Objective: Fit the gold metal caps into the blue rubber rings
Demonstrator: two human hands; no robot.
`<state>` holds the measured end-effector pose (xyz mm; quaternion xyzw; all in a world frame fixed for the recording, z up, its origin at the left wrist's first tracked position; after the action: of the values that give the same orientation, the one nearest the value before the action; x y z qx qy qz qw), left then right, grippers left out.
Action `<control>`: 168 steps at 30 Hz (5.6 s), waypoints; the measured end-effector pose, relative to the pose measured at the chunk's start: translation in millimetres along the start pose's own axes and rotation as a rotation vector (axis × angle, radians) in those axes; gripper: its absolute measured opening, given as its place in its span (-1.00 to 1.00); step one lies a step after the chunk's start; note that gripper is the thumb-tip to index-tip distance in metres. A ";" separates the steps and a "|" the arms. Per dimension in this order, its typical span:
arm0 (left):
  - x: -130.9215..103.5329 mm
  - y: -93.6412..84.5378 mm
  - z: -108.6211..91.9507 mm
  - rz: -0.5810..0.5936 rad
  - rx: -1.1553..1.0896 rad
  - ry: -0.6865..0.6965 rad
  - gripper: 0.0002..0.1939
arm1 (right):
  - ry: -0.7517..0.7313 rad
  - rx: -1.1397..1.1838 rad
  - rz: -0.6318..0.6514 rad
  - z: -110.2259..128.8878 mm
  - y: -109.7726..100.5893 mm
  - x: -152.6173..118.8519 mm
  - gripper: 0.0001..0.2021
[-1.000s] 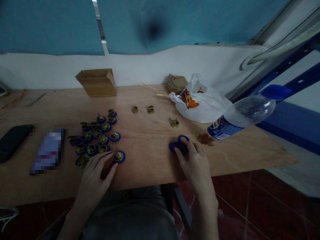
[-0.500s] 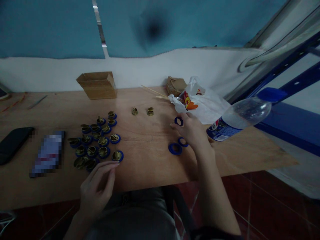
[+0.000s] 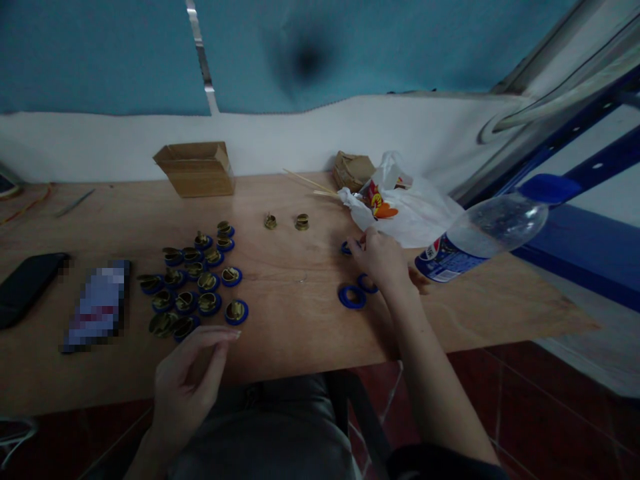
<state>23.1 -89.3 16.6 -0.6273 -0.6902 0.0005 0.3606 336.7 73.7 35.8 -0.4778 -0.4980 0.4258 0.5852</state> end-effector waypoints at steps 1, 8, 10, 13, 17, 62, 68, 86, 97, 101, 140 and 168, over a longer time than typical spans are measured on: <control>0.6 -1.2 -0.7 -0.005 -0.003 -0.004 -0.78 | 0.017 -0.020 0.027 0.6 1.0 1.1 -0.71; -1.0 2.9 -0.9 0.046 -0.068 -0.092 -0.82 | -0.017 0.006 0.114 3.5 12.0 7.7 -0.69; -1.9 5.9 -1.3 0.071 -0.079 -0.107 -0.83 | -0.021 0.018 0.114 3.4 15.1 8.5 -0.68; -3.5 8.8 -2.5 0.101 -0.095 -0.109 -0.82 | -0.016 0.026 0.100 4.7 17.2 8.2 -0.68; -6.3 9.9 -1.8 0.139 -0.088 -0.120 -0.82 | -0.022 0.035 0.066 12.1 13.7 5.7 -0.65; -2.9 29.5 -0.9 0.123 -0.632 -0.565 -0.61 | -0.744 0.665 0.043 109.2 -65.7 -131.4 -0.66; -3.0 23.8 -3.9 0.154 -0.632 -0.731 -0.63 | -0.760 0.757 0.137 129.4 -59.6 -167.8 -0.63; -10.7 14.8 -1.7 0.335 -0.682 -0.714 -0.74 | -0.248 1.286 0.200 116.1 -18.8 -177.8 -0.79; -9.0 18.2 -1.0 0.308 -0.541 -0.685 -0.77 | -0.346 1.201 0.213 111.4 -20.3 -176.1 -0.84; -6.2 18.0 0.0 0.274 -0.441 -0.626 -0.82 | -0.412 1.129 0.179 111.7 -22.6 -177.1 -0.85; -3.4 20.7 -1.9 0.171 -0.643 -0.681 -0.74 | -0.256 1.285 0.200 111.3 -3.7 -179.7 -0.78; -8.0 25.8 -14.6 0.052 -0.690 -0.597 -0.52 | -0.238 1.376 -0.093 109.2 -13.9 -186.2 -0.73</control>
<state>52.4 -97.3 11.8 -0.7001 -0.7079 -0.0397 -0.0843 202.6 -95.5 21.9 0.0728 -0.1958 0.6683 0.7139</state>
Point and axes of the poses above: each hand's wrist, its own x-axis towards the middle knuckle, its own y-axis out of the palm, z = x × y, the point moved 4 cm from there along x, towards the middle knuckle, and after that the axes turned 1 degree about x, right-handed, at the moved point
